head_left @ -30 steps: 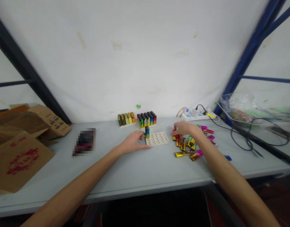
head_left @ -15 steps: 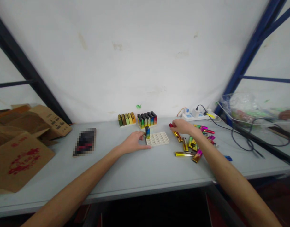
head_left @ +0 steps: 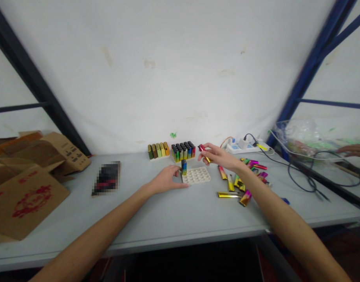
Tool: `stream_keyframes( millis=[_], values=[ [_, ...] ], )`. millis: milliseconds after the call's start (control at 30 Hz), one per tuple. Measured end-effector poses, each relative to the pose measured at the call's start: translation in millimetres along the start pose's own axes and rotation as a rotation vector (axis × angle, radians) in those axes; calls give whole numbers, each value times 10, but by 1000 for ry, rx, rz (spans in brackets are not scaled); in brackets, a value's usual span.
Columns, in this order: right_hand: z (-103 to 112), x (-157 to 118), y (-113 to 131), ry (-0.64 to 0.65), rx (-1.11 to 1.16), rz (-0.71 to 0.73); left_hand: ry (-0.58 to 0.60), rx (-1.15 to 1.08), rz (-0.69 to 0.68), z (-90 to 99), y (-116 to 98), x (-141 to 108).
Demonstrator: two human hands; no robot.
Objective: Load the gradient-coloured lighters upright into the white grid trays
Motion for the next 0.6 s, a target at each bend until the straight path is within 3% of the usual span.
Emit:
stream_keyframes(
  millis=[167,433,600],
  values=[
    [-224,79,-109,-48,118,-25,-3,-11,-5,14,-23,-4],
    [-220,90,-100,-395,-530,115,3,-2,15,4,-15,-3],
    [-230,56,-60,-497,-622,114,10,-5,10,6,-23,-4]
  ],
)
Point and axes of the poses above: each hand's wrist, its own x-axis towards the middle knuckle, its own z-axis out of the back of the hand, y = z × x, the point moved 6 cm from there along x, towards the middle knuckle, and after that the axes turned 4 degrees about -y, right-handed, at the moved point
